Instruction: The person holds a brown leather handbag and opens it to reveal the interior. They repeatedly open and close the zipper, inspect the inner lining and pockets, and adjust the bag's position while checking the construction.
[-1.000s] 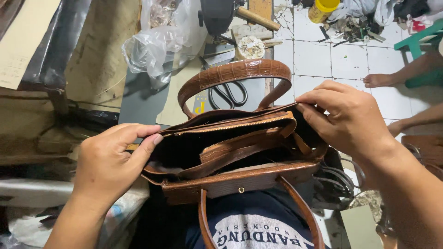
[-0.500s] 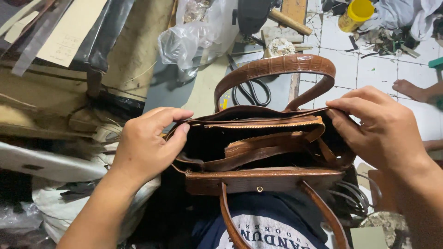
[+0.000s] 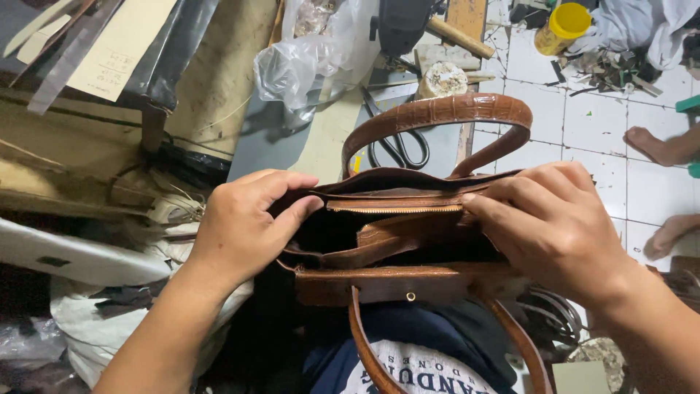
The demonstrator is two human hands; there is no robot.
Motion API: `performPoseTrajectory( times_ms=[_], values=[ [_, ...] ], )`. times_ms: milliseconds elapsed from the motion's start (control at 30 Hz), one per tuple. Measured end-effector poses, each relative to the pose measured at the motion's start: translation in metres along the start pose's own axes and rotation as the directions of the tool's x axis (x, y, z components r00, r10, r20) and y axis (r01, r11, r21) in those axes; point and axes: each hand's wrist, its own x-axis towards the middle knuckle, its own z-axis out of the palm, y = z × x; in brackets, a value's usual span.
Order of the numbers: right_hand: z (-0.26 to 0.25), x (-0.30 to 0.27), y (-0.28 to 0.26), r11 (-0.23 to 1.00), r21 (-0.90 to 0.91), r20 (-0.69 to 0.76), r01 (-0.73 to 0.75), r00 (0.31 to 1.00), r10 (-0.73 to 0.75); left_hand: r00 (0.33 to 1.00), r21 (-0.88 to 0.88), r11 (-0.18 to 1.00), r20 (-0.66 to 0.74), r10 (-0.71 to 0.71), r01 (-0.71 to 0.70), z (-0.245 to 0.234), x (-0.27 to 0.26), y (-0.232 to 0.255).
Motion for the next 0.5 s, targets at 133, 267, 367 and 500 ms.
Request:
performPoseTrajectory(
  times_ms=[133, 267, 367, 500],
  values=[
    [-0.003, 0.002, -0.001, 0.998, 0.056, 0.023, 0.033, 0.999, -0.034, 1.000, 0.009, 1.000, 0.016, -0.016, 0.016, 0.000, -0.001, -0.001],
    [-0.008, 0.008, -0.004, 0.996, 0.072, 0.027, 0.059, 0.998, -0.061, 1.000, 0.020, 1.000, -0.005, 0.004, -0.004, 0.000, 0.000, 0.003],
    [-0.009, 0.008, -0.005, 0.997, 0.058, 0.062, 0.057, 0.996, -0.061, 0.995, -0.052, 0.995, -0.043, 0.086, -0.089, 0.002, 0.004, 0.013],
    [-0.004, 0.004, -0.002, 0.996, 0.059, 0.068, 0.069, 0.995, -0.073, 0.990, 0.029, 0.989, 0.008, 0.142, -0.142, 0.010, 0.014, 0.019]
  ],
)
